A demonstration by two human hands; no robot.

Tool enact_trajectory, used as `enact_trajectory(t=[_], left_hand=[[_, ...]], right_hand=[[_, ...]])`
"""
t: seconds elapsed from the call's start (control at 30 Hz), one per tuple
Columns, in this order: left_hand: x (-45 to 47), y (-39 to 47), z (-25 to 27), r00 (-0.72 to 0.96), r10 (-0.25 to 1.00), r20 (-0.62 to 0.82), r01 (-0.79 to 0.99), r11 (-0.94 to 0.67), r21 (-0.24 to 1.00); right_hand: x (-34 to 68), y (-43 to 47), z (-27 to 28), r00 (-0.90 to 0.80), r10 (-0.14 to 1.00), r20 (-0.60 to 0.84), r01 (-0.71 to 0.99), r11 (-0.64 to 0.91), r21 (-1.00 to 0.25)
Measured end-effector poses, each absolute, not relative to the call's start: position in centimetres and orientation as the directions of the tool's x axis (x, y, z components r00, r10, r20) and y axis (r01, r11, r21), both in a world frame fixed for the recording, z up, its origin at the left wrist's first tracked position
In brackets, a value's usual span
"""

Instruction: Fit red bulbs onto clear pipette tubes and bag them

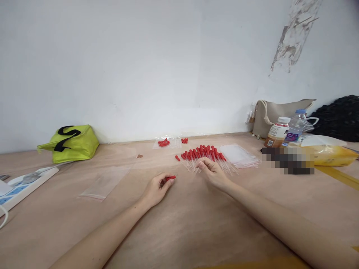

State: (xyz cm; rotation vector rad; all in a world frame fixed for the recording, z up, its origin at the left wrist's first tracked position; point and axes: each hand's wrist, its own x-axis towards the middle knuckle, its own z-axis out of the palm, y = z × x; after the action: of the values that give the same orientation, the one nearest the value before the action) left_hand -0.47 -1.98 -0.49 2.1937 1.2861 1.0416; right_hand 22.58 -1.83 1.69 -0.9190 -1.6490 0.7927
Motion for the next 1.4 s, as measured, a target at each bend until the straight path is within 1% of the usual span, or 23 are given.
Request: enact_trajectory(t=[0.07,0.1,0.2,0.23,0.3,0.4,0.5,0.7,0.87,0.97,1.07,1.2,1.3,1.4], left_hand=[[-0.4,-2.0,-0.3,0.300,0.865,0.402,0.584,-0.500,0.640],[-0.4,-2.1,-0.3,0.300,0.865,0.402,0.591,-0.499,0.634],[-0.3,-2.2,0.0,0.305,0.861,0.408,0.616,-0.505,0.605],[-0.3,-2.2,0.1,0.311,0.857,0.411,0.620,-0.511,0.596],[-0.3,-2.3,0.2,0.330,0.848,0.415,0.618,-0.526,0.584],[-0.2,-2.3,0.3,0.363,0.831,0.422,0.604,-0.554,0.573],[-0.2,-2.4,0.3,0.399,0.811,0.427,0.597,-0.584,0.550],[-0.1,-2.5,0.3,0.423,0.791,0.441,0.576,-0.611,0.543],[0.0,-2.7,0.4,0.437,0.782,0.443,0.564,-0.623,0.543],[0.1,-3.0,0.6,0.467,0.764,0.444,0.545,-0.645,0.536],[0.1,-3.2,0.7,0.504,0.748,0.431,0.530,-0.662,0.530],[0.2,-3.4,0.7,0.547,0.724,0.420,0.522,-0.687,0.505],[0.3,-3.5,0.8,0.563,0.713,0.418,0.539,-0.701,0.467],[0.3,-3.6,0.9,0.594,0.684,0.423,0.549,-0.730,0.408]], right_hand=[[23.0,-1.7,1.9,-0.189,0.829,0.527,0.272,0.560,-0.783],[23.1,-1.8,1.9,-0.218,0.817,0.533,0.330,0.576,-0.748],[23.0,-2.2,1.7,-0.330,0.819,0.470,0.519,0.573,-0.635],[22.9,-2.4,1.6,-0.370,0.810,0.455,0.558,0.585,-0.589],[22.6,-2.8,1.4,-0.451,0.764,0.461,0.572,0.644,-0.507],[22.1,-3.2,0.9,-0.520,0.674,0.524,0.524,0.736,-0.428],[21.7,-3.3,0.3,-0.523,0.665,0.533,0.524,0.745,-0.414],[21.6,-3.5,0.0,-0.482,0.693,0.536,0.520,0.719,-0.461],[21.5,-3.6,0.0,-0.503,0.701,0.506,0.517,0.713,-0.474],[21.4,-3.4,-0.1,-0.528,0.680,0.509,0.499,0.733,-0.461],[21.4,-3.3,-0.2,-0.550,0.658,0.514,0.518,0.752,-0.408],[21.4,-3.3,-0.2,-0.541,0.667,0.512,0.624,0.727,-0.288],[21.4,-3.5,-0.3,-0.534,0.665,0.522,0.675,0.707,-0.210],[21.2,-3.8,-0.3,-0.538,0.654,0.531,0.694,0.702,-0.160]])
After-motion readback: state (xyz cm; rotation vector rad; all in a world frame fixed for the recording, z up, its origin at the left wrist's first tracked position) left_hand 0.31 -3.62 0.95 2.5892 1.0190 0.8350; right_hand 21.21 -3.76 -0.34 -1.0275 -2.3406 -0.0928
